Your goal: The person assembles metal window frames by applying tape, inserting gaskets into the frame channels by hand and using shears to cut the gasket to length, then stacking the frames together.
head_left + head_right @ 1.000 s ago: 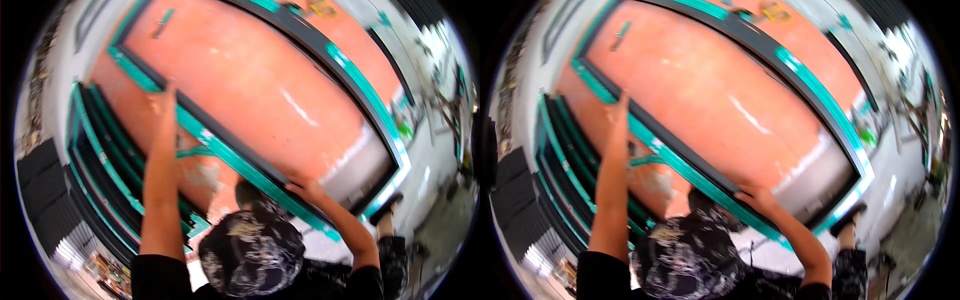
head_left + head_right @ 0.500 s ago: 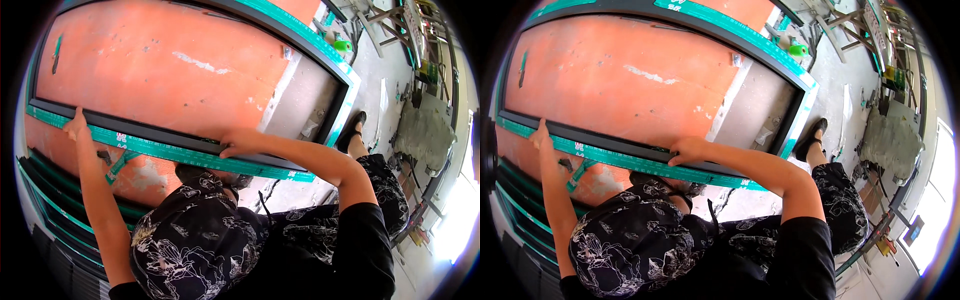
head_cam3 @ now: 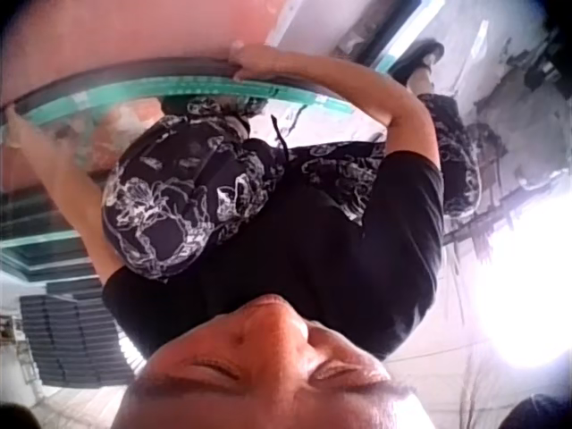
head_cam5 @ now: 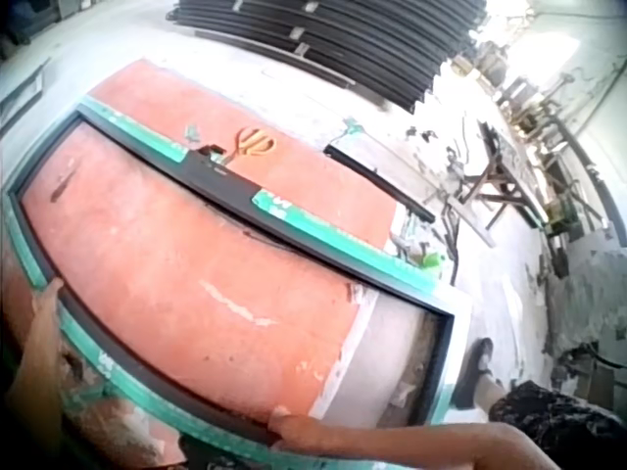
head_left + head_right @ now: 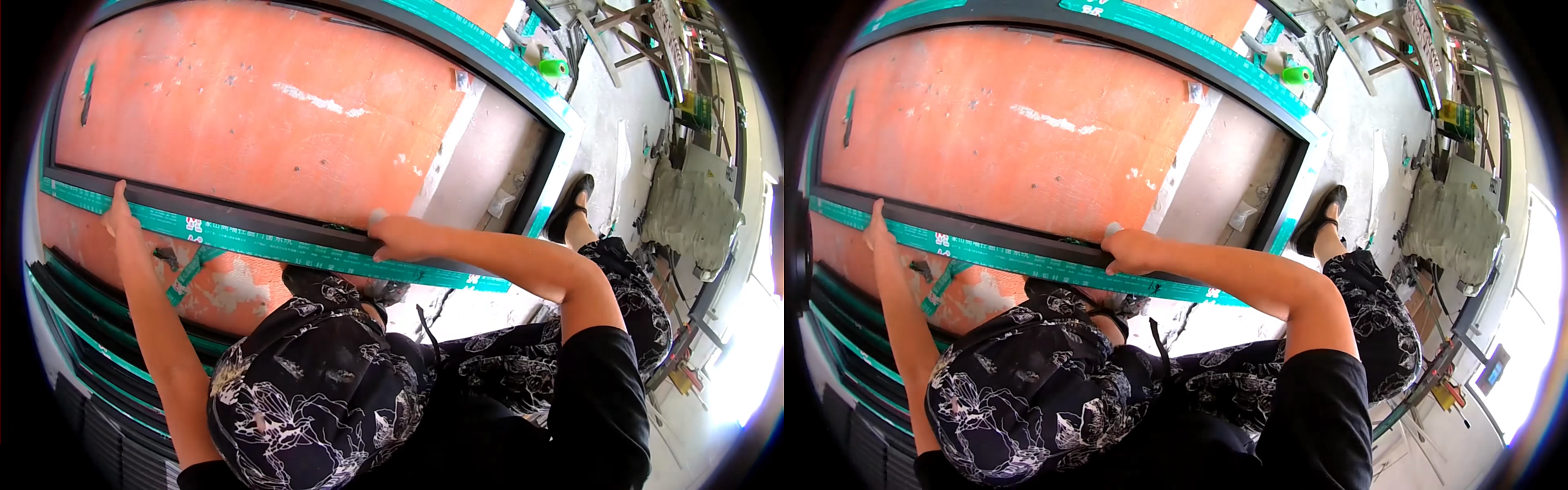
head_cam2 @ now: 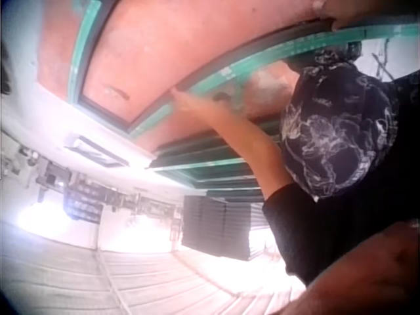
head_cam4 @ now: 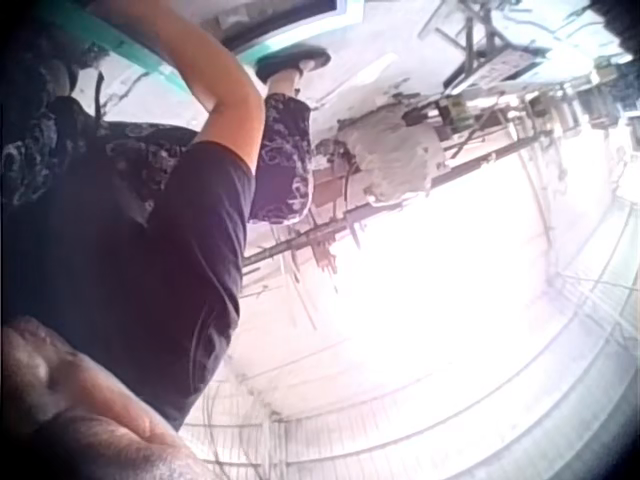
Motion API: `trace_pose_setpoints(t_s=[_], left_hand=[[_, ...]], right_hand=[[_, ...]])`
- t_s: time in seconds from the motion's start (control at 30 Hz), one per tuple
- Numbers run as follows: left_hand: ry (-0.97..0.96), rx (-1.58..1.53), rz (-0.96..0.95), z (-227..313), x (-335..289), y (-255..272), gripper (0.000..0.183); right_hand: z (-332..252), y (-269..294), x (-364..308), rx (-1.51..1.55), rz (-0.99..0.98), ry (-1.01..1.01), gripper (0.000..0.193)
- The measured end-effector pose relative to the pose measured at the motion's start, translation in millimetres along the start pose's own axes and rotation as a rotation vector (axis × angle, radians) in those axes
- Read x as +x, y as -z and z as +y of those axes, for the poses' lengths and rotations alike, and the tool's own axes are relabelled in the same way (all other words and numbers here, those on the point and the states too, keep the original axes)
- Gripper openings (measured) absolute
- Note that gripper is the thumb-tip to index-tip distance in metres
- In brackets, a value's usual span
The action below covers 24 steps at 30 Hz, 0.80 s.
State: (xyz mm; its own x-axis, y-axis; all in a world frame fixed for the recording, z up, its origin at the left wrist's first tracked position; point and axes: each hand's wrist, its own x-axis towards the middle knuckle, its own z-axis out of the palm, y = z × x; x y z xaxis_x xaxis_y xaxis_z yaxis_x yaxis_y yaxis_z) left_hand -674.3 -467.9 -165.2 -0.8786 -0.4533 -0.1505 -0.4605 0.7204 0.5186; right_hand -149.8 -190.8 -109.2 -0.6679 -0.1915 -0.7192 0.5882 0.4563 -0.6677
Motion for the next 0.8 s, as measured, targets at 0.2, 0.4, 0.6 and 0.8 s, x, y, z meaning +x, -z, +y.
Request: trace_pose_setpoints(t_s=[0.2, 0.4, 0.6, 0.8], left_hand=[[-0.251, 0.192, -0.206, -12.7, -29.9, 18.9, 0.07], [0.046, 0.003, 0.107, 34.8, 19.1, 19.0, 0.079], [0.156, 0.187, -0.126, 50.9, 5.6, 11.9, 0.106], [0.053, 0.294, 0.065, 21.6, 28.3, 5.0, 0.098]], right_hand=[[-1.8, -9.1, -1.1, 0.038, 0.117, 0.051, 0.063], [-20.9, -5.9, -9.4, -0.063, 0.114, 0.005, 0.048], [-32.2, -16.7, -10.4, -0.197, 0.086, -0.123, 0.057], [-53.6, -60.0, -5.5, -0.395, 0.421, -0.174, 0.098]])
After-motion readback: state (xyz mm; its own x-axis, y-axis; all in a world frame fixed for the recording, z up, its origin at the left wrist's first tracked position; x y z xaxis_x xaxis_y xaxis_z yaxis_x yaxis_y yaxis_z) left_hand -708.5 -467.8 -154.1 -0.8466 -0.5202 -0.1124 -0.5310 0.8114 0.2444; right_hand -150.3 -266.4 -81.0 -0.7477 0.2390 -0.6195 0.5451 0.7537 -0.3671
